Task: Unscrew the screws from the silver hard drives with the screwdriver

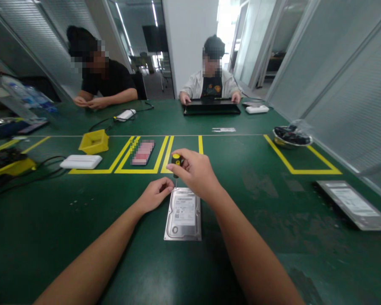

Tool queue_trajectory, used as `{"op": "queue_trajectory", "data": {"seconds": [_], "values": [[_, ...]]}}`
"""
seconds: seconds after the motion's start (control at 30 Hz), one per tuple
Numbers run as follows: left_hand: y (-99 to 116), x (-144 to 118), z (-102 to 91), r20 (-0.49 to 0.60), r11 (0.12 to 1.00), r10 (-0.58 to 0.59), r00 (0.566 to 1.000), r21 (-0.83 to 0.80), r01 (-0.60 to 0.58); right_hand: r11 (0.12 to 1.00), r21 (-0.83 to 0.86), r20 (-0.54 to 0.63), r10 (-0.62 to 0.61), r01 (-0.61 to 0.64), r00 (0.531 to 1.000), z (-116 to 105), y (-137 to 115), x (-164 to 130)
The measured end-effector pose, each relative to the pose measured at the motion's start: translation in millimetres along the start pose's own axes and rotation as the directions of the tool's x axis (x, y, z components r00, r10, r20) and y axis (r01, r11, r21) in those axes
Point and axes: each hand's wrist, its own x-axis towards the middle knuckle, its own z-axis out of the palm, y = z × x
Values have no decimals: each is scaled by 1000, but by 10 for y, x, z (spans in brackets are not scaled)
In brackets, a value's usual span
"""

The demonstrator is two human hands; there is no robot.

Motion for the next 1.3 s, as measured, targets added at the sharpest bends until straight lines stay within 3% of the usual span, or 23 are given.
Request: {"op": "queue_trajectory", "data": {"seconds": [0.17,0.83,1.3], "values": [[3,0,-1,-3,1000,4,1000,1,-4,991,-126,19,-48,50,999,78,62,12],[5,-5,0,-2,1000,-1,1000,1,1,999,-24,23,23,-23,999,107,76,-5],[-15,-10,0,-5,1000,5,1000,-2,-5,996,-90,71,30,-23,997,128,107,2]]}}
